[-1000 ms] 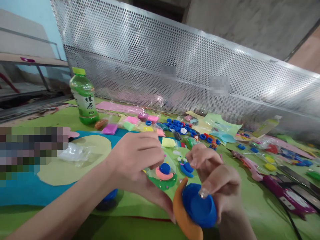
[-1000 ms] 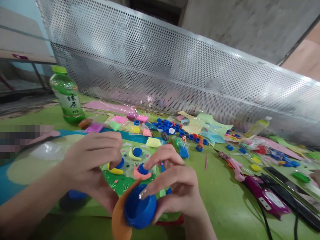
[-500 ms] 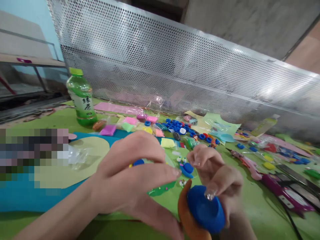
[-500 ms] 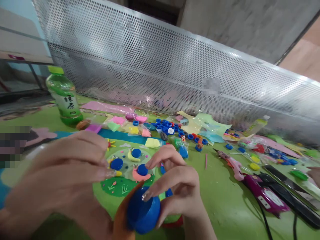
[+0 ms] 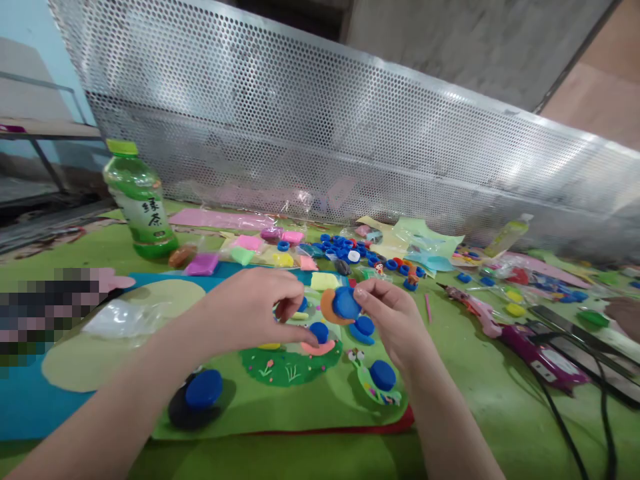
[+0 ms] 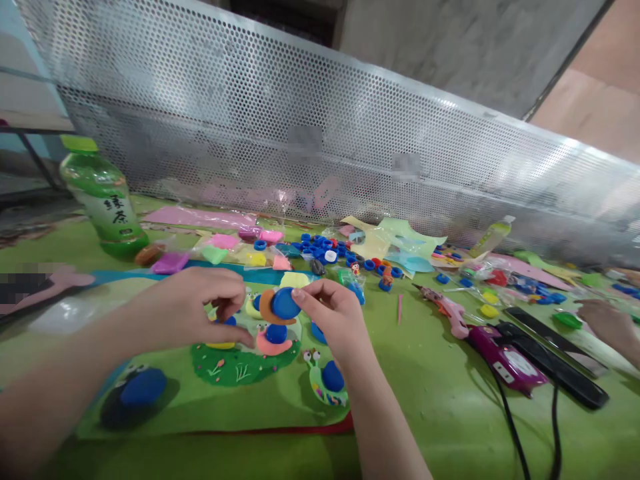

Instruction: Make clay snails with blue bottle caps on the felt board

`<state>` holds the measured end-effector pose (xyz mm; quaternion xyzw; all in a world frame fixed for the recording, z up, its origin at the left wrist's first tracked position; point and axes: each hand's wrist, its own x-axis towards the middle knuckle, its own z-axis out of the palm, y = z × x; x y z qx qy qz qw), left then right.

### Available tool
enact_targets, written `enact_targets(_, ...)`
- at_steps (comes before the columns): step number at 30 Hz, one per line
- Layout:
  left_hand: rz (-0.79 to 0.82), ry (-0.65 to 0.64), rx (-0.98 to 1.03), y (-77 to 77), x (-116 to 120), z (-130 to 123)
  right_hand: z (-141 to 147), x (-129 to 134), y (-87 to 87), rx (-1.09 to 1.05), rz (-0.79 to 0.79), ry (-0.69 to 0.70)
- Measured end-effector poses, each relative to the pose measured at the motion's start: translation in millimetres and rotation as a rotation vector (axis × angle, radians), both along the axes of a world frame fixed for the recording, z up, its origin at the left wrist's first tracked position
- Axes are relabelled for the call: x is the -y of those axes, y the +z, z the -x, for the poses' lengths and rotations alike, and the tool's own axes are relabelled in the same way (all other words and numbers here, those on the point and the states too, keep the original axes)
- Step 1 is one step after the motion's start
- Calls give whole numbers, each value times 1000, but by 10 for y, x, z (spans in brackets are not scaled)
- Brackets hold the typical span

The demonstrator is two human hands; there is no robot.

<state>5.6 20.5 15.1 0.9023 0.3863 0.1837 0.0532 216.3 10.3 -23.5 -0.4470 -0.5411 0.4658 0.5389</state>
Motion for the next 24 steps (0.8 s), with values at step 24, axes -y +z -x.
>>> enact_targets(24, -642, 42, -15, -148, 72, -172, 95, 20, 19, 82, 45, 127)
